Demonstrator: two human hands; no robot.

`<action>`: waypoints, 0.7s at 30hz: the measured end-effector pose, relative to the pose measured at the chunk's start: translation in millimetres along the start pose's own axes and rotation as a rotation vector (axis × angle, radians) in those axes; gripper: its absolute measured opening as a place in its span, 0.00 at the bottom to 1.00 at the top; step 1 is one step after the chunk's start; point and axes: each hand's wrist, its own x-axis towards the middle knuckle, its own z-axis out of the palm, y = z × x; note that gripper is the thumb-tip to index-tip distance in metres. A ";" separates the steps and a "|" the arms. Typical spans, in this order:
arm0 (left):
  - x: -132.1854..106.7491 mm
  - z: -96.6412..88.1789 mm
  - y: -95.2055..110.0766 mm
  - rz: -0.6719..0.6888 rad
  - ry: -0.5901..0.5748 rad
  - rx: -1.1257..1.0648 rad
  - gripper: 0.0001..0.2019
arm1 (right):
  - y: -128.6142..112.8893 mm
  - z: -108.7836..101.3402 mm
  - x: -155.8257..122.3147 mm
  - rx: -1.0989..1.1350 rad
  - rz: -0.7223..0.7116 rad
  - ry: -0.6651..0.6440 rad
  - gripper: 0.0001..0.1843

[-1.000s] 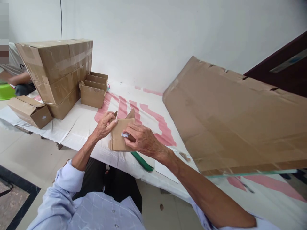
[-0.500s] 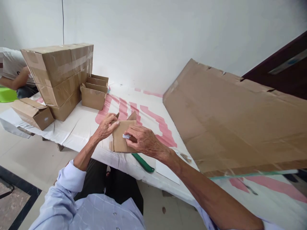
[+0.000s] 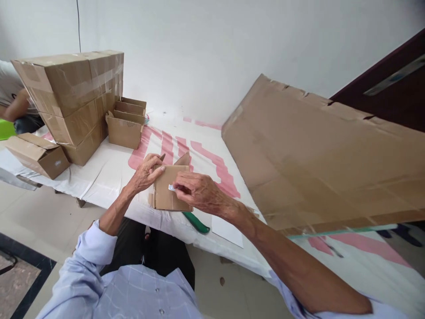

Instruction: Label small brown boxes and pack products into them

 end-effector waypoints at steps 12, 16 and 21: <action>3.6 2.1 1.4 -0.002 -0.050 0.012 0.11 | 5.1 -12.9 8.4 -0.124 -0.077 -0.171 0.13; 5.5 3.7 1.7 0.006 -0.053 -0.030 0.11 | 4.7 -17.2 12.2 -0.178 -0.121 -0.248 0.17; 6.9 4.4 2.8 0.030 -0.066 -0.045 0.12 | 3.9 -22.2 20.7 -0.204 -0.159 -0.324 0.14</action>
